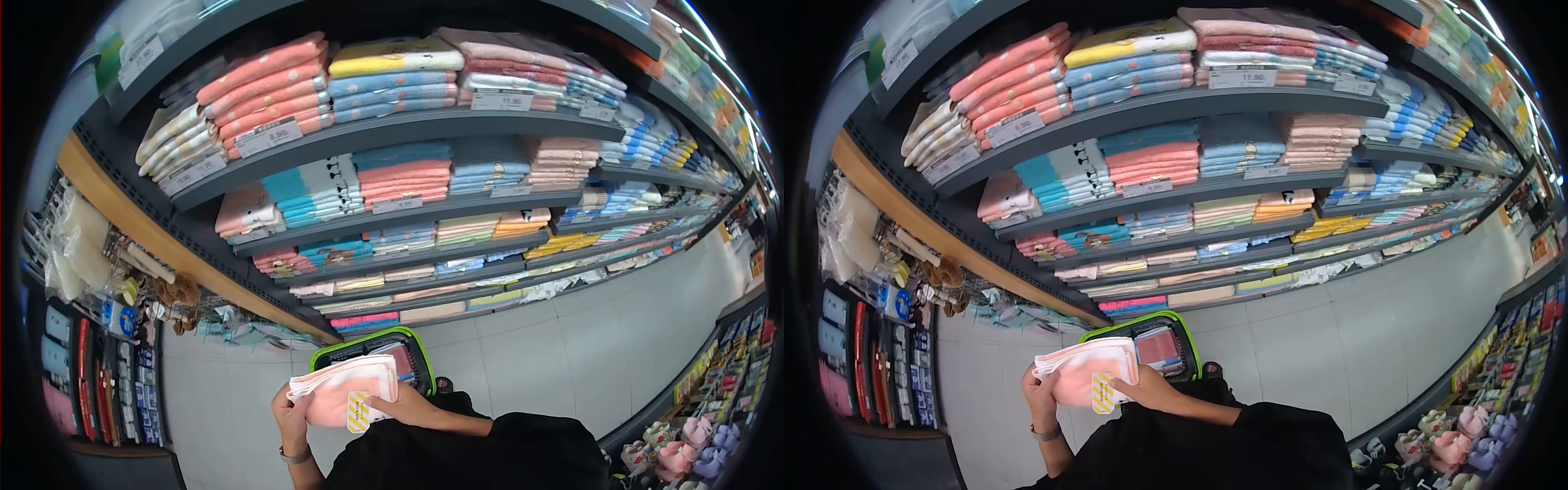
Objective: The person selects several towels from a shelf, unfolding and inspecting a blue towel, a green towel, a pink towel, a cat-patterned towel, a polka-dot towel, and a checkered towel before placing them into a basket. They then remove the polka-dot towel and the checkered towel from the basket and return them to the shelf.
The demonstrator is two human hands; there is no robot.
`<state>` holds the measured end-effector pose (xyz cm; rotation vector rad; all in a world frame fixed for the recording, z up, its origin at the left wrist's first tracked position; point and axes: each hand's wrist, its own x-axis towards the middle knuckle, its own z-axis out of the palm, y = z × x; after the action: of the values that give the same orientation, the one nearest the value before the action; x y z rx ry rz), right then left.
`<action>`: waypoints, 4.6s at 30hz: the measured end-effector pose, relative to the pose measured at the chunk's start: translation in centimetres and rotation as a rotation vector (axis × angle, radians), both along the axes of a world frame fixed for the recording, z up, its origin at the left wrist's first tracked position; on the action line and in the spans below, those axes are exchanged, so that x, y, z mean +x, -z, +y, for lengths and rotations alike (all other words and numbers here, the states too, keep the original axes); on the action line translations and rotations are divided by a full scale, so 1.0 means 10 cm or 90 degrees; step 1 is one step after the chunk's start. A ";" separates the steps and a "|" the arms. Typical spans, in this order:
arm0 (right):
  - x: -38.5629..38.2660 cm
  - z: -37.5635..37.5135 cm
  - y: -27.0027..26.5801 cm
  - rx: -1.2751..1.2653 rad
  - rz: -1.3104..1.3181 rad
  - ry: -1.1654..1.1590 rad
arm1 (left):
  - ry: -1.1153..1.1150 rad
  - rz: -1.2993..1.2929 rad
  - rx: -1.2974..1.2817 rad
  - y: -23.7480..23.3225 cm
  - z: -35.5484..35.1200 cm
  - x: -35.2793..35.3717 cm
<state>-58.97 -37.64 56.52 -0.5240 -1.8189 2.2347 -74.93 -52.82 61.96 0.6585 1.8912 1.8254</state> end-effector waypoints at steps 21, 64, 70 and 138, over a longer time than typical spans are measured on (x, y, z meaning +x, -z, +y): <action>0.03 1.38 -1.38 0.094 0.119 0.166 | 0.170 0.245 0.224 -1.20 1.57 -0.29; -1.01 3.52 -3.51 1.179 0.124 0.348 | 0.062 1.160 -0.272 -3.10 3.51 -0.98; -0.92 3.66 -3.43 1.192 0.081 0.261 | 0.066 1.238 -0.274 -3.16 3.34 -1.13; -0.43 3.41 -3.47 0.655 -0.268 0.028 | 0.189 0.839 -0.226 -2.64 3.01 -1.16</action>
<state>-63.26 -3.57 91.27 -0.7941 -2.7460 0.9190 -86.51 -22.74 88.34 2.1796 2.4790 0.7476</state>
